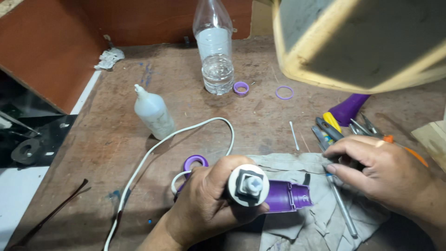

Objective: The person disassembles a purple handheld electronic device, exposing the internal motor and circuit board. They manipulate the internal components and wires with their hands and a pair of pliers, then reassemble the device by snapping the purple casing halves together.

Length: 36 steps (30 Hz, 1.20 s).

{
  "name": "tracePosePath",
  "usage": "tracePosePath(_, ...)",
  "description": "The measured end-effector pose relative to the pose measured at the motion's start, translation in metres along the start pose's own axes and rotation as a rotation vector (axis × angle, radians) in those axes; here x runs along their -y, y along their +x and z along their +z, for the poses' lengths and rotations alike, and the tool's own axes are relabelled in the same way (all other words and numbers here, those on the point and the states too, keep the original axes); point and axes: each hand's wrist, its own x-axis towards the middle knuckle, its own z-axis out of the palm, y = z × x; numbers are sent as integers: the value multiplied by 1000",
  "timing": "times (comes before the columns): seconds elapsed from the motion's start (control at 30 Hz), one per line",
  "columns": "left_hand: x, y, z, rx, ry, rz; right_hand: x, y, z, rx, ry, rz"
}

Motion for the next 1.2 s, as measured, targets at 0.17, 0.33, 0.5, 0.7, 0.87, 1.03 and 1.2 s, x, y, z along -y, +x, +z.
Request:
tracePosePath(0.17, 0, 3, -3, -61, -133, -25, 14, -4, 25, 230, -15, -50)
tracePosePath(0.33, 3, 0, -2, -23, -143, -56, 25, -2, 36, 420, -91, -5)
tracePosePath(0.5, 5, -1, 2, 57, -48, -30, 9, 0, 34, 347, -146, -6)
tracePosePath(0.7, -8, 7, 1, 195, -108, -165, 45, -1, 17, 7, 320, -180)
tracePosePath(0.87, -8, 9, 1, 226, -157, -265, 92, 13, 59, 25, 199, -601)
tracePosePath(1.03, -7, 10, -1, 203, -196, -282, 108, 25, 72, -17, 226, -750)
tracePosePath(1.2, -12, 10, -4, 211, -153, -311, 108, 28, 79, -17, 225, -763)
